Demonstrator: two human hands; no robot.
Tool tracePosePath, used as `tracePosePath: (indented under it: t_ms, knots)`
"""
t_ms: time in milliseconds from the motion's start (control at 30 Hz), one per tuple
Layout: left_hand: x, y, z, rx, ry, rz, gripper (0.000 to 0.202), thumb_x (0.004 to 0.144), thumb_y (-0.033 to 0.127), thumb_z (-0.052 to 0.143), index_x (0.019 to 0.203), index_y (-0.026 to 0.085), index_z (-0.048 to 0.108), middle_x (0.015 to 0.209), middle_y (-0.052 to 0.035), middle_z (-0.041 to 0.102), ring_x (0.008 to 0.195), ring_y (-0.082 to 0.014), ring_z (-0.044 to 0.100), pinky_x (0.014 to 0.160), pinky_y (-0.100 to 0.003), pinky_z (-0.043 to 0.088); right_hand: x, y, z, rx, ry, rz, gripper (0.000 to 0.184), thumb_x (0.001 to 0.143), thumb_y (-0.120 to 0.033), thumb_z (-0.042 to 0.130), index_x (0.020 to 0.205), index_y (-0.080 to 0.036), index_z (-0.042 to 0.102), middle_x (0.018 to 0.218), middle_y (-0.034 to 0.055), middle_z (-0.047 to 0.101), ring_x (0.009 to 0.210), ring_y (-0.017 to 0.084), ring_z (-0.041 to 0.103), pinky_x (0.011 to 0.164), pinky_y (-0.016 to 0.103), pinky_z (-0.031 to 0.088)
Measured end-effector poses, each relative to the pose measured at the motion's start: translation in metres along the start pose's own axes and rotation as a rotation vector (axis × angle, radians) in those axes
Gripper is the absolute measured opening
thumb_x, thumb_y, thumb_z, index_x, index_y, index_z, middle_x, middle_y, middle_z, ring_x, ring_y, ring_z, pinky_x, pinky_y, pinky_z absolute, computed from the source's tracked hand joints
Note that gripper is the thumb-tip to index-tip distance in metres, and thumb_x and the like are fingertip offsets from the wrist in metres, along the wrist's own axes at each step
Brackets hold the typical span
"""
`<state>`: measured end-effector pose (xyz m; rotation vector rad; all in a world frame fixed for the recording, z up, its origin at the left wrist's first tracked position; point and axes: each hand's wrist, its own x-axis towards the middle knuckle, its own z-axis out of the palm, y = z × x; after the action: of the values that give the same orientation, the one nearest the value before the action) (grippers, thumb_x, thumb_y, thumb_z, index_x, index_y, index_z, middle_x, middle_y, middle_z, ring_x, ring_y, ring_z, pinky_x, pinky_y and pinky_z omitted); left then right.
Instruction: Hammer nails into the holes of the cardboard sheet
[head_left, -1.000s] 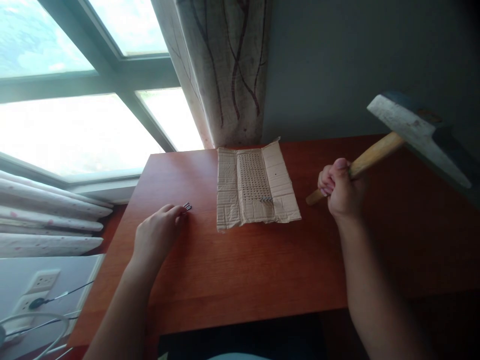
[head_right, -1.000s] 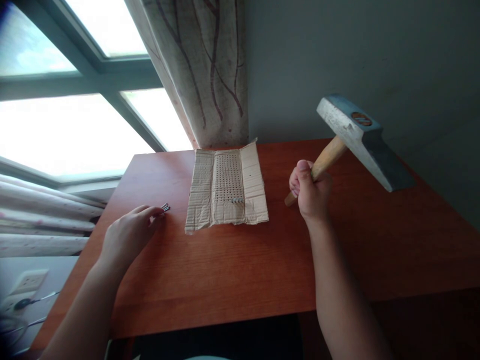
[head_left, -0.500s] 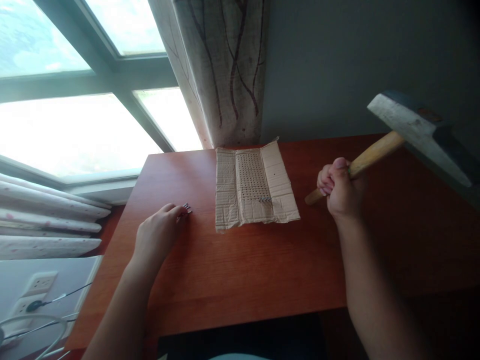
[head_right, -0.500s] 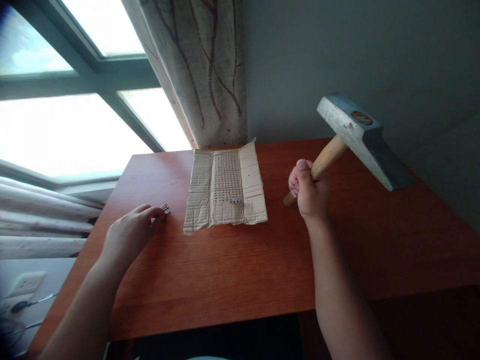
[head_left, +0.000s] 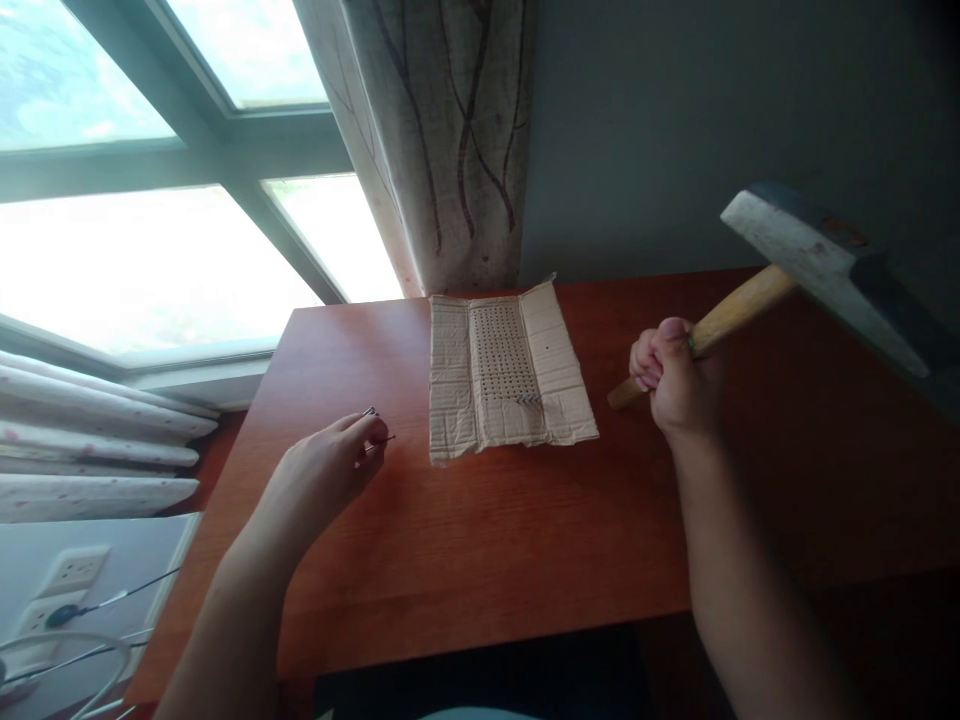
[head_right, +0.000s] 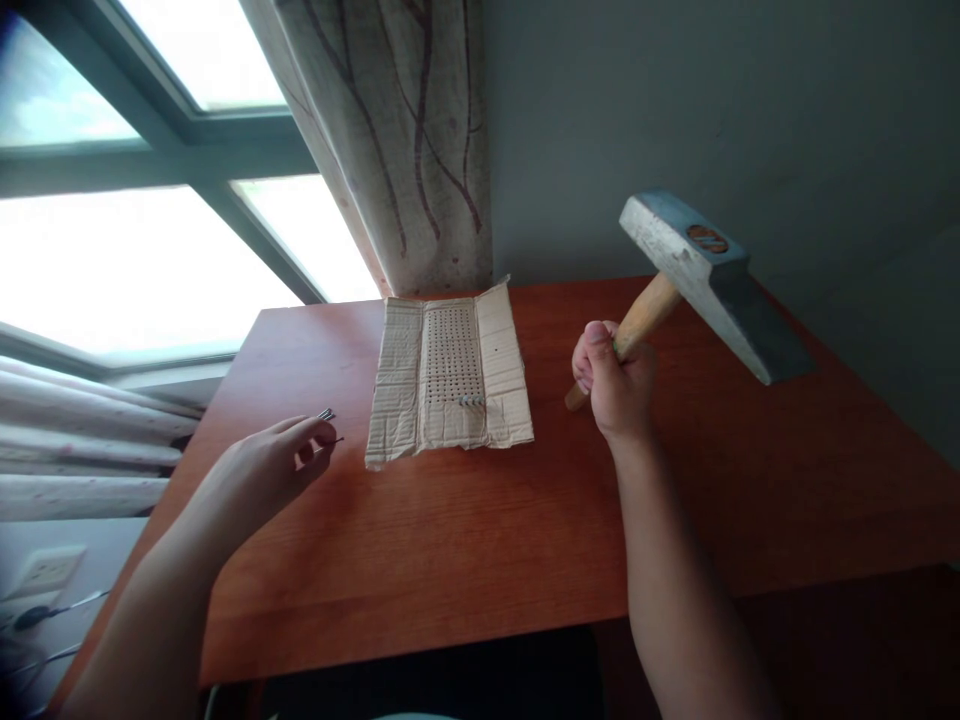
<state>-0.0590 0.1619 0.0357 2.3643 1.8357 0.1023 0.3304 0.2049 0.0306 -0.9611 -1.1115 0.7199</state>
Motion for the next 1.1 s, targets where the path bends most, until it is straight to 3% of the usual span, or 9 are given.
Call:
tracePosePath:
  t_ms: [167, 267, 333, 433, 600, 1100]
  knots:
    - [0.005, 0.021, -0.011, -0.585, 0.318, 0.018, 0.013, 0.086, 0.033, 0.069, 0.093, 0.023, 0.071, 0.084, -0.0026, 0.075, 0.070, -0.0161, 0.069, 0.067, -0.027, 0.055, 0.000, -0.001, 0.000, -0.002, -0.004, 0.011, 0.061, 0.089, -0.061, 0.067, 0.056, -0.023, 0.033, 0.045, -0.0066, 0.030, 0.038, 0.008, 0.031, 0.038, 0.027, 0.020]
    - [0.013, 0.047, -0.019, -0.938, 0.325, 0.015, 0.012, 0.081, 0.028, 0.077, 0.090, 0.021, 0.072, 0.083, -0.0025, 0.077, 0.072, -0.0163, 0.072, 0.069, -0.027, 0.060, 0.000, -0.002, 0.000, 0.012, -0.007, 0.010, 0.060, 0.090, -0.060, 0.066, 0.055, -0.023, 0.034, 0.045, -0.0063, 0.030, 0.038, 0.008, 0.030, 0.038, 0.028, 0.019]
    - [0.021, 0.064, -0.024, -1.015, 0.272, 0.089, 0.011, 0.081, 0.026, 0.078, 0.088, 0.019, 0.073, 0.082, -0.0036, 0.078, 0.071, -0.0161, 0.072, 0.066, -0.026, 0.059, 0.000, -0.002, 0.000, 0.032, -0.013, 0.004, 0.059, 0.091, -0.057, 0.066, 0.055, -0.023, 0.035, 0.045, -0.0062, 0.031, 0.038, 0.008, 0.030, 0.038, 0.028, 0.018]
    - [0.036, 0.086, -0.025, -0.913, 0.229, 0.199, 0.008, 0.084, 0.026, 0.076, 0.085, 0.018, 0.075, 0.079, -0.0037, 0.078, 0.067, -0.0142, 0.069, 0.060, -0.023, 0.055, 0.001, -0.001, -0.002, 0.049, -0.017, -0.004, 0.058, 0.093, -0.055, 0.066, 0.055, -0.023, 0.036, 0.045, -0.0061, 0.031, 0.038, 0.008, 0.030, 0.039, 0.028, 0.018]
    - [0.054, 0.105, -0.018, -0.703, 0.279, 0.301, 0.005, 0.087, 0.022, 0.073, 0.086, 0.018, 0.076, 0.080, -0.0009, 0.078, 0.064, -0.0102, 0.065, 0.061, -0.022, 0.051, 0.001, 0.001, -0.003, 0.037, -0.023, -0.002, 0.058, 0.093, -0.055, 0.064, 0.055, -0.023, 0.036, 0.046, -0.0060, 0.031, 0.038, 0.008, 0.030, 0.038, 0.028, 0.018]
    - [0.060, 0.114, -0.010, -0.612, 0.282, 0.278, 0.003, 0.087, 0.017, 0.071, 0.087, 0.019, 0.073, 0.078, 0.0021, 0.077, 0.062, -0.0090, 0.064, 0.060, -0.020, 0.047, 0.001, -0.003, 0.000, -0.050, -0.016, 0.010, 0.062, 0.090, -0.065, 0.062, 0.055, -0.024, 0.032, 0.045, -0.0059, 0.029, 0.038, 0.009, 0.030, 0.039, 0.028, 0.021]
